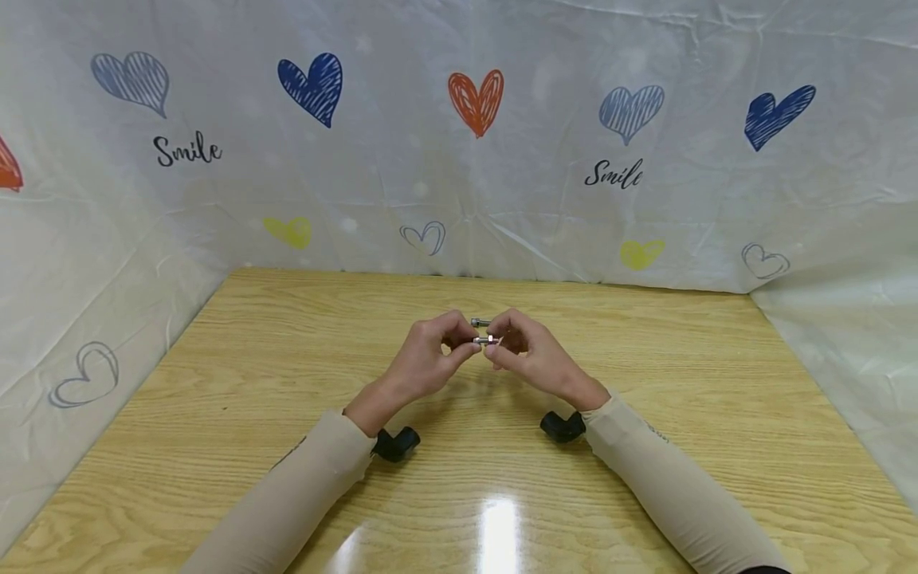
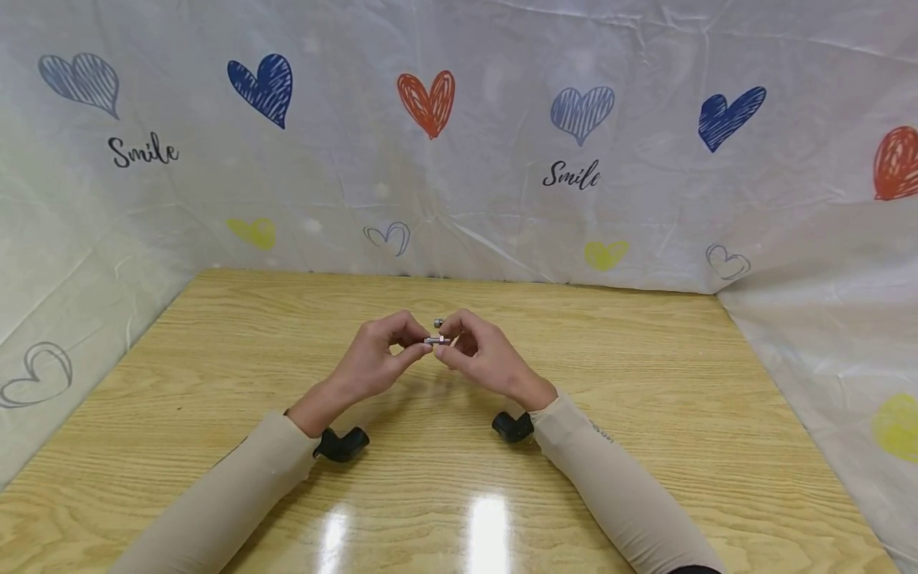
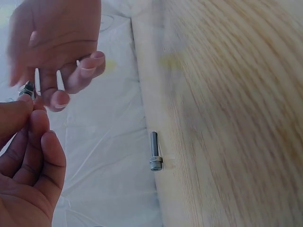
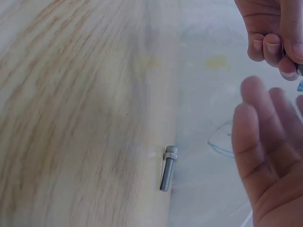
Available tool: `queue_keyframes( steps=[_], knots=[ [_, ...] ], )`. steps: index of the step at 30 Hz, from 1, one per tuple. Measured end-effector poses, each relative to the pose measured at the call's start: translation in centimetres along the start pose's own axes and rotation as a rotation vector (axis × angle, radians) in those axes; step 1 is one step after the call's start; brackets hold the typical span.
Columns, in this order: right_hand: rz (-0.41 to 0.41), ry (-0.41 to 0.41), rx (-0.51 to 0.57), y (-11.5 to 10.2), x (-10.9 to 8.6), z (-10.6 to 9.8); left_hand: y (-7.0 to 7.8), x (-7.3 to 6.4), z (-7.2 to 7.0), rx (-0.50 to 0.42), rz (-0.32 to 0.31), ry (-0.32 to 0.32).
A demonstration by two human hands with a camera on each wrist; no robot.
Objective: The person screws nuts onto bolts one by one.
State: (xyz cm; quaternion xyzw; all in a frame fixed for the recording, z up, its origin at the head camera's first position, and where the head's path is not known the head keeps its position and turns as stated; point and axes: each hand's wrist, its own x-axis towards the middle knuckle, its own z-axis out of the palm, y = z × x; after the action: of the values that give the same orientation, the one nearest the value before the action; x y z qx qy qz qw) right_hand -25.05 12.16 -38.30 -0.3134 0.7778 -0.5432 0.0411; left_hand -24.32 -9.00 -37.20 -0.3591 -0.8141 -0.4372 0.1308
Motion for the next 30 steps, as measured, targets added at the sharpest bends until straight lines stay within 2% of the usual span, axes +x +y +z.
queue_keyframes(
  steps=[2, 8, 12, 14, 19, 22, 30],
  knots=[
    [0.008, -0.005, 0.022, -0.4, -0.1, 0.0, 0.0, 0.0, 0.0, 0.000, -0.003, -0.003],
    [-0.013, -0.016, -0.031, -2.9, -0.4, 0.1, 0.2, 0.0, 0.0, -0.017, 0.009, -0.003],
    [-0.038, -0.012, -0.057, -1.3, -0.2, 0.2, 0.3, 0.0, 0.1, -0.019, 0.017, 0.003],
    [-0.031, -0.014, -0.047, -1.2, -0.3, 0.1, 0.2, 0.0, 0.1, -0.018, 0.017, 0.003],
    [0.012, -0.022, 0.011, -3.0, -0.6, 0.0, 0.2, 0.0, 0.0, -0.009, 0.013, 0.001],
    [0.008, -0.021, 0.028, -2.9, -0.6, 0.1, 0.1, 0.0, 0.0, -0.006, 0.010, 0.002],
    [-0.013, -0.025, -0.034, -3.3, -0.6, 0.0, 0.1, 0.0, 0.1, -0.008, 0.009, -0.003]
  ],
)
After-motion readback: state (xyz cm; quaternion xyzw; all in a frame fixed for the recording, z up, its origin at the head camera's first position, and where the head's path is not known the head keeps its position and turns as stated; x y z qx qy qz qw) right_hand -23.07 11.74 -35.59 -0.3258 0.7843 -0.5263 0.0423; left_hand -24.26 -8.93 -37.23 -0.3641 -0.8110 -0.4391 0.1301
